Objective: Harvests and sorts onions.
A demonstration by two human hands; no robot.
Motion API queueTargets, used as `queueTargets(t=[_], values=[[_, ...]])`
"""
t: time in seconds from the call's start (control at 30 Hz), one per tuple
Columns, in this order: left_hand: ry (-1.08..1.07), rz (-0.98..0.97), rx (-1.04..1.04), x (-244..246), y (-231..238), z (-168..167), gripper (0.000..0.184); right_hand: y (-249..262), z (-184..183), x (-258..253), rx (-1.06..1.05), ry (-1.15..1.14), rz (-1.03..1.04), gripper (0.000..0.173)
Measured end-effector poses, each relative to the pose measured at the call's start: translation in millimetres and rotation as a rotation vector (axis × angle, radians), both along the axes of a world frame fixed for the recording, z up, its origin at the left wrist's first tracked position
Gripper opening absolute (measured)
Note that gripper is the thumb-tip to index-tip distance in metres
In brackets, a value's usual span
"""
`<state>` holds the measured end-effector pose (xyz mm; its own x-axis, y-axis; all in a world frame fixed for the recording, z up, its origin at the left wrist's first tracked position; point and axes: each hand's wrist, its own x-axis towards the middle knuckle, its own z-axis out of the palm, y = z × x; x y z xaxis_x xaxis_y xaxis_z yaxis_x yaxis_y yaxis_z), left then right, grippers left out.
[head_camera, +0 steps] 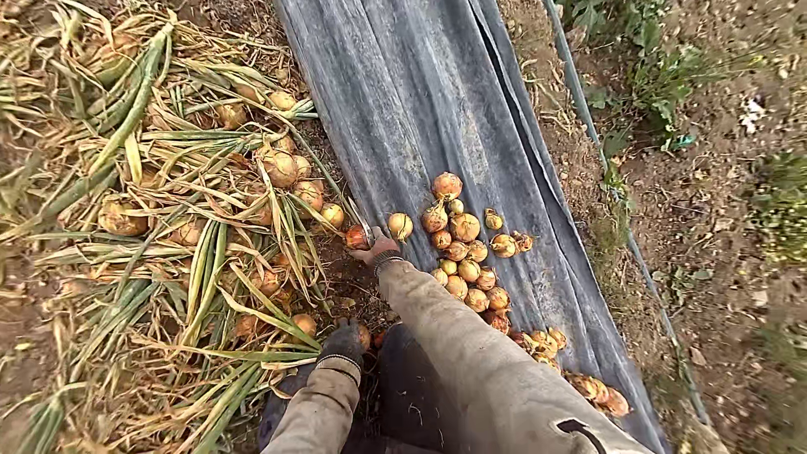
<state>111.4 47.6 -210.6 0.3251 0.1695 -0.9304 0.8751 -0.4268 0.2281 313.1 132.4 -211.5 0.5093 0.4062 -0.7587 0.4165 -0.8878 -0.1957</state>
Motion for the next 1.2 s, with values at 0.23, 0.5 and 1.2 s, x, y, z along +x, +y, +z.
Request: queueTargets(t=[0.23,0.5,1.2], values=[[-0.029,0.039,-0.023,-3.6,4.4,-5.6,0.097,-91.3,20.0,16.5,0.252,-0.346,-0.526,0.087],[-0.049,0.063,0.007,-8.5,6.4,14.5,0.089,-135.5,-3.8,-0.7,-0.306,-0.215,0.001,0.096],[-0.282,0.089,0.252,-45.6,-2.0,-1.9,0.076,-139.6,-3.1,-21.9,-0.394,-0.093,0.202,0.088]])
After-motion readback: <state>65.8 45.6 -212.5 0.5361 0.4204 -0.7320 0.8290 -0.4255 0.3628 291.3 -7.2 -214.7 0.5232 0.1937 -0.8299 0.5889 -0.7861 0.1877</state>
